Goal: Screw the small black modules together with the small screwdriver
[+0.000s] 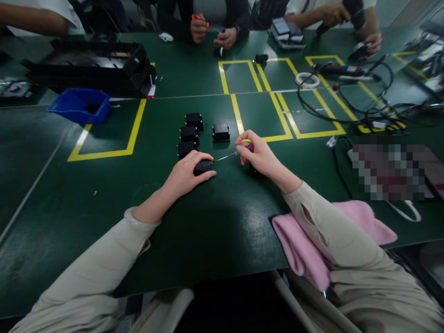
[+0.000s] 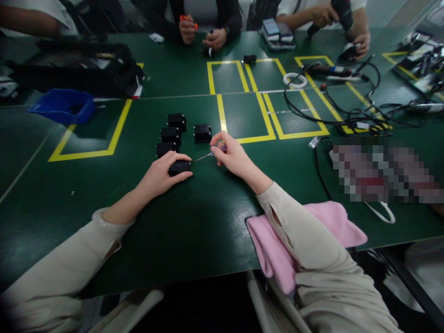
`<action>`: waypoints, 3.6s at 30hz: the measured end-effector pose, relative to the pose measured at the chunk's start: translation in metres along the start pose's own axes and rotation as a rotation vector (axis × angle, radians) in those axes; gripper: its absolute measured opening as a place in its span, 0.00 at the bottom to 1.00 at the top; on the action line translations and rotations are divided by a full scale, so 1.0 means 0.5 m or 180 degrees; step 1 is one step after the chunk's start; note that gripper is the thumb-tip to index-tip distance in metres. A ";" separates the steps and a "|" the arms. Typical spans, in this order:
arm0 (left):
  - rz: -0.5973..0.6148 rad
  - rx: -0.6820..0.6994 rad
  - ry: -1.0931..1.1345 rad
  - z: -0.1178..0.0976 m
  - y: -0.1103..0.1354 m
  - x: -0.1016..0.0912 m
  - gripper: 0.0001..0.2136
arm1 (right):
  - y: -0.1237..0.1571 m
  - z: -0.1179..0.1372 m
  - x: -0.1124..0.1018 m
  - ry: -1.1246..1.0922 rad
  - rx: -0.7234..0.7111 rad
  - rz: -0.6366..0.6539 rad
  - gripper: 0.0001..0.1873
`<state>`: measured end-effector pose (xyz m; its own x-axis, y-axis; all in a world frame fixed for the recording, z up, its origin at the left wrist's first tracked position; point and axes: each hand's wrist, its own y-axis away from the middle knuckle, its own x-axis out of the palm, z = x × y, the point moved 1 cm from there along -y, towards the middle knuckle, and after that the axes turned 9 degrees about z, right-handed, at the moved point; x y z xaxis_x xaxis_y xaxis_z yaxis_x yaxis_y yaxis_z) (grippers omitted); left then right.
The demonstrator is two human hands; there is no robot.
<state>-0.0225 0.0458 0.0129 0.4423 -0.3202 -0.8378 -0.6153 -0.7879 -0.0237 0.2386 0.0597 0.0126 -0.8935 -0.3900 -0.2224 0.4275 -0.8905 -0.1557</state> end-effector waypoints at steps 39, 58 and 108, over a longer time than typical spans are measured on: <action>0.0001 -0.0019 0.0026 -0.003 -0.001 -0.001 0.17 | -0.001 -0.001 0.001 -0.0064 -0.0009 0.0076 0.11; -0.0048 0.0098 0.0013 0.000 0.000 0.000 0.17 | 0.000 0.002 0.001 -0.0071 0.0004 0.0055 0.09; 0.0005 0.0002 -0.0031 0.000 0.001 -0.001 0.18 | 0.000 -0.002 0.000 0.0007 -0.0055 0.0040 0.09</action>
<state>-0.0230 0.0456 0.0136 0.4350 -0.3163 -0.8431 -0.6164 -0.7871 -0.0228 0.2390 0.0598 0.0117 -0.8878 -0.4006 -0.2267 0.4410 -0.8813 -0.1696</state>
